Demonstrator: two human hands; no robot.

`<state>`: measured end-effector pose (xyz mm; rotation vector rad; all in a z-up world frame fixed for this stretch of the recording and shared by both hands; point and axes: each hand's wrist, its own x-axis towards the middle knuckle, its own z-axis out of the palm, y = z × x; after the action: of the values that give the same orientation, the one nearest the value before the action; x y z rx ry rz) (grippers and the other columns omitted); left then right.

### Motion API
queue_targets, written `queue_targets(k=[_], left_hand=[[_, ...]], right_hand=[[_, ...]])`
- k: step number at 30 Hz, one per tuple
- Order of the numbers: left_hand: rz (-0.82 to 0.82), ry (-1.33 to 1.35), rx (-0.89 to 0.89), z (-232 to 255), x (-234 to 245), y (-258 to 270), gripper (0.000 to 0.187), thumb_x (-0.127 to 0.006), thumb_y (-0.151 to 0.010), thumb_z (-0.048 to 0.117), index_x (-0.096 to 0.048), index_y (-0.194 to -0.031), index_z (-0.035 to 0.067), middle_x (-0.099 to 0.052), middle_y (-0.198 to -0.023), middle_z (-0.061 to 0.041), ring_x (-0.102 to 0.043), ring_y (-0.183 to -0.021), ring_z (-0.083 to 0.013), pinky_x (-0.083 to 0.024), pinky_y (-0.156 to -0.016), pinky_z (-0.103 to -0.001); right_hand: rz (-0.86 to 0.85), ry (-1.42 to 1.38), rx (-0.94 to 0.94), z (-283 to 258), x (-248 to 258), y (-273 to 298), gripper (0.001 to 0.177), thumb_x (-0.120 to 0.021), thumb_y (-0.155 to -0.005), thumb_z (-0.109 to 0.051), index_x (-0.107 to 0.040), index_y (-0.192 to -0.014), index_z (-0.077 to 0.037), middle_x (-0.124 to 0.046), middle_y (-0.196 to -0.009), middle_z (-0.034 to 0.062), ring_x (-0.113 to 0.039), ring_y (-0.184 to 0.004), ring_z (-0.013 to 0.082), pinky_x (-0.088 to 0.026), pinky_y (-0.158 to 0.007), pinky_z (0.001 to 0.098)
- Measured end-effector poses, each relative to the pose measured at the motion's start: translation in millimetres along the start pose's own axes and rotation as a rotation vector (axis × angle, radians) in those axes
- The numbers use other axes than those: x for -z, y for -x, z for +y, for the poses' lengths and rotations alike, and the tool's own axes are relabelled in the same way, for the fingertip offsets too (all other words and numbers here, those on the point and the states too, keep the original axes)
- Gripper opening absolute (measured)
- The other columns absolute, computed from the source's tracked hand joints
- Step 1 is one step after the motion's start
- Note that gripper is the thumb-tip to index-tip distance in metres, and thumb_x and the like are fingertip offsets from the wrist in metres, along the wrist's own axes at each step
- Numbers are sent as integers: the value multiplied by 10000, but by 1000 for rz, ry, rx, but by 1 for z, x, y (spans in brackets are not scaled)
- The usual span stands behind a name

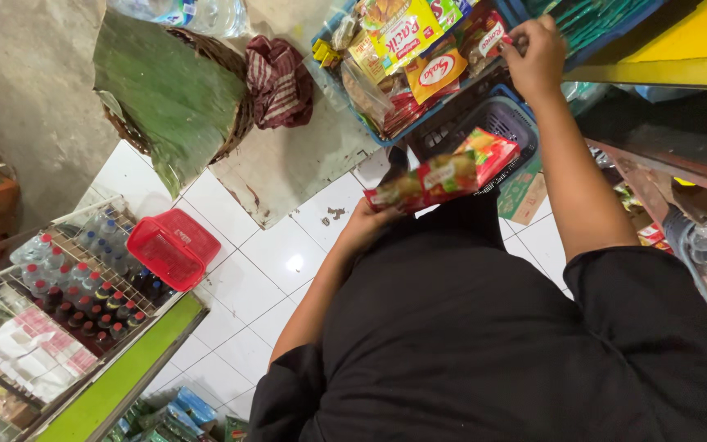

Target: The person stands in a small shop and unpacks a large plastic-wrapped bundle of red snack packets. They tear open the outer packaging and separate the individual packets, placing them onto a nearby shelf. The task involves repetitive tearing and placing motions.

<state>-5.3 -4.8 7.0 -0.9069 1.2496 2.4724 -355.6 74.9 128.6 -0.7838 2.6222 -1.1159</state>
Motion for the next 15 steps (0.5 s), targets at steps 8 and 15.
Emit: queue_targets(k=[8, 15], left_hand=[[-334, -248, -198, 32, -13, 18, 429, -576, -859, -142, -704, -1255, -36, -713, -1322, -112, -643, -1271, -181, -465, -1123, -312], [-187, -232, -32, -11, -1, 19, 287, -676, -958, -28, -713, -1243, -27, -748, -1228, -81, -663, -1117, -120, -512, -1026, -284]], right_hand=[[-517, -646, -456, 34, 22, 65, 139, -669, -1067, -157, -709, -1051, -25, -744, -1031, 41, -686, -938, 119, -539, -873, 269], [-546, -391, -53, 31, -12, 67, 200, -693, -971, -92, -737, -1163, -56, -719, -1113, 65, -686, -976, 167, -535, -869, 317]])
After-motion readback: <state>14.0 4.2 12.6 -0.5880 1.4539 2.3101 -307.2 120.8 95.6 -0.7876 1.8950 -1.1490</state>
